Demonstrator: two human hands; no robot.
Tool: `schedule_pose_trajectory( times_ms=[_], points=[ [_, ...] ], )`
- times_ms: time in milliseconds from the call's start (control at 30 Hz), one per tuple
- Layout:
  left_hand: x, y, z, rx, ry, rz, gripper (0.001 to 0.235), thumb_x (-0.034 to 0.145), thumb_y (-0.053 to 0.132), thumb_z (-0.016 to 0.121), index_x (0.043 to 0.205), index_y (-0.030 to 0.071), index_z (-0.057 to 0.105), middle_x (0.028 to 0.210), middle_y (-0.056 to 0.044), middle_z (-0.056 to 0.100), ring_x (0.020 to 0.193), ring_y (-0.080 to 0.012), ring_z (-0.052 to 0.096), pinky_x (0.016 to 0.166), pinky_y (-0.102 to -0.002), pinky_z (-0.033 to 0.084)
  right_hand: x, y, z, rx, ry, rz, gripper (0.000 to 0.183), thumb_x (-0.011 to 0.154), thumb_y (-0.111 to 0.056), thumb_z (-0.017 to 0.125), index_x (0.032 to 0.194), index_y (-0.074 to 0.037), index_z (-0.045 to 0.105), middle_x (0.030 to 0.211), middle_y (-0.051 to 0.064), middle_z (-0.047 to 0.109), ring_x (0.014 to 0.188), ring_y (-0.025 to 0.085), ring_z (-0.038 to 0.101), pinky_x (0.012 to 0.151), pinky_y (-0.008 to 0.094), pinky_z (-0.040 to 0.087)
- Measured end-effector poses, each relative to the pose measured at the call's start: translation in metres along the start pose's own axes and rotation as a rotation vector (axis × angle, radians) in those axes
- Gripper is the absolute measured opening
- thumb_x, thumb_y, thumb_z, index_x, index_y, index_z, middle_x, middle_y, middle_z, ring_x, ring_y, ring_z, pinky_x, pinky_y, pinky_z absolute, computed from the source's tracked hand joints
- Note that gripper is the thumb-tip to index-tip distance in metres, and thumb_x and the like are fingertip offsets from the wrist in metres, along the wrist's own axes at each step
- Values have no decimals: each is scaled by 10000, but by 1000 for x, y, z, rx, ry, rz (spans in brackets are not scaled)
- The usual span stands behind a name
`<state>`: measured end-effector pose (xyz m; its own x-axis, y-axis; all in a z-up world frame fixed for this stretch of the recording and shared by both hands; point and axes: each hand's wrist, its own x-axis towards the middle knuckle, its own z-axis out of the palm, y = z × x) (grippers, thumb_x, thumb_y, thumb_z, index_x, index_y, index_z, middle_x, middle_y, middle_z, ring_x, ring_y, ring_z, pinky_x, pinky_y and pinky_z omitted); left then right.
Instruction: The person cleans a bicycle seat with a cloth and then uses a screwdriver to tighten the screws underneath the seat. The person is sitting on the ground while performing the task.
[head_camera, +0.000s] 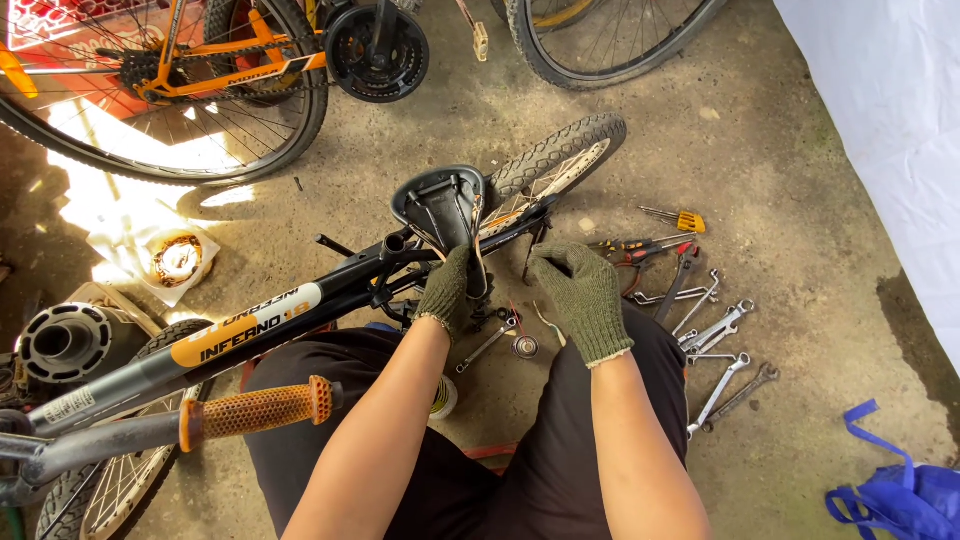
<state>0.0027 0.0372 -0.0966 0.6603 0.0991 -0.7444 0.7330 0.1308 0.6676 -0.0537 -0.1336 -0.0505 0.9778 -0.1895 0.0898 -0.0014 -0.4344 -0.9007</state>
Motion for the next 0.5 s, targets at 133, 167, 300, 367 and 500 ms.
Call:
schedule_pose_trajectory(
  times_ms=[133,167,300,367,500],
  points=[
    [-19,4,-8,266,26,97,717,833,566,580,1169,-52,717,1246,-282,686,1275,-424,598,1095,-513,463,-4,-10,-1,-41,-3,36,224,832,-138,751,1030,-43,794,900,41,796,735,124,703,667,253,563],
    [-12,-1,-7,274,50,100,736,815,601,605,1178,-30,710,1230,-261,695,1261,-418,606,1082,-502,475,-6,-8,0,0,-4,70,210,834,-128,747,1022,-45,795,875,29,794,713,109,680,647,244,549],
    [-110,60,-1,332,37,77,677,981,343,505,1325,-239,538,1333,-402,587,1334,-448,525,1139,-295,433,-9,11,2,135,15,124,222,872,-128,717,1047,-2,770,908,49,790,771,110,695,700,229,552],
    [-79,27,-20,279,-38,221,497,951,322,541,1169,-122,586,1032,-253,612,964,-314,554,820,-289,435,-10,7,15,195,194,191,151,844,-160,803,969,-76,795,850,57,782,768,131,710,721,249,541],
    [-127,24,-22,430,-135,376,340,895,369,632,1125,128,702,875,-136,761,954,-323,760,899,-480,577,-14,10,-3,192,271,257,123,894,-286,842,1000,-273,781,832,-36,769,818,81,754,704,191,599]
  ],
)
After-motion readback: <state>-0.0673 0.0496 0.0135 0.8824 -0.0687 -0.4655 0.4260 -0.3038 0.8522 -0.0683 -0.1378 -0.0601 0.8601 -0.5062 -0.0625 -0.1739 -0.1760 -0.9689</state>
